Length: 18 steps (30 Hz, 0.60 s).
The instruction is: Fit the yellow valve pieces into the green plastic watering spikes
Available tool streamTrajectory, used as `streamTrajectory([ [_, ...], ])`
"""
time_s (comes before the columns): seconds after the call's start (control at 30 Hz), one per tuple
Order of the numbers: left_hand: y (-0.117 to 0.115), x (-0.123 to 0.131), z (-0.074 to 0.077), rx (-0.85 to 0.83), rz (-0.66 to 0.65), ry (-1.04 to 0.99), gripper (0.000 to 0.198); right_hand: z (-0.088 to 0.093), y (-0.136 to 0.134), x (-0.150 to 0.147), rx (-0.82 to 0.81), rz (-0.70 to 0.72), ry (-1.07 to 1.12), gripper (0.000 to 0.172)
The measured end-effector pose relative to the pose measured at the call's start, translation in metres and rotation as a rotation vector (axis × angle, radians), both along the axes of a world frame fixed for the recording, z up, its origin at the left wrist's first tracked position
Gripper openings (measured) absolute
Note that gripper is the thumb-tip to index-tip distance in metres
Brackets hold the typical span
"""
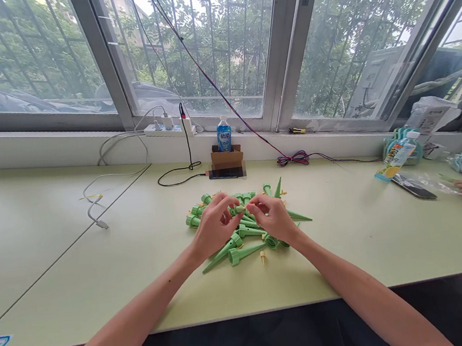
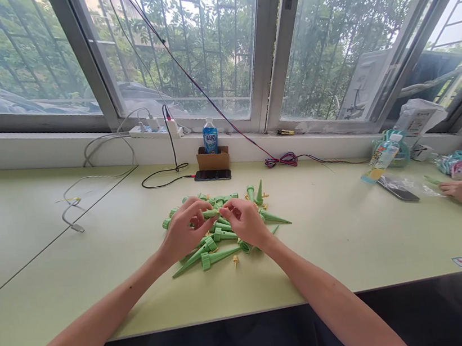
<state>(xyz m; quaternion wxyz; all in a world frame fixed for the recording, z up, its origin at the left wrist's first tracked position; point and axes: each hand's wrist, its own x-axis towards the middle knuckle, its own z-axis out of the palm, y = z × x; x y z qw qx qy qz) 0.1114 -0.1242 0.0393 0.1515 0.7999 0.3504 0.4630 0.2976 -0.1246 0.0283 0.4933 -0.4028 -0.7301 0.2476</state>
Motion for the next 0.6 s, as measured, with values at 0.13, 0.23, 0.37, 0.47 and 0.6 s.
streamTrajectory([
  [0.13,0.0009,0.0006,0.0017,-0.141,0.029,-0.040,0.020,-0.0002,0.0003,0.0008,0.009,-0.041,0.054,0.031],
  [0.23,0.0026,0.0017,0.0021,-0.261,-0.028,-0.044,0.036,0.0002,0.0006,0.0019,0.017,-0.047,0.090,0.030],
  [0.37,0.0048,0.0026,0.0021,-0.520,-0.118,-0.117,0.056,0.0002,0.0007,0.0027,0.049,-0.048,0.096,0.029],
  [0.47,0.0059,0.0002,0.0025,-0.635,-0.163,-0.136,0.060,-0.0010,0.0011,0.0030,0.077,-0.015,0.067,0.028],
  [0.6,0.0059,-0.0034,0.0038,-0.622,-0.186,-0.094,0.052,-0.0029,0.0024,0.0040,0.101,0.014,0.047,0.026],
])
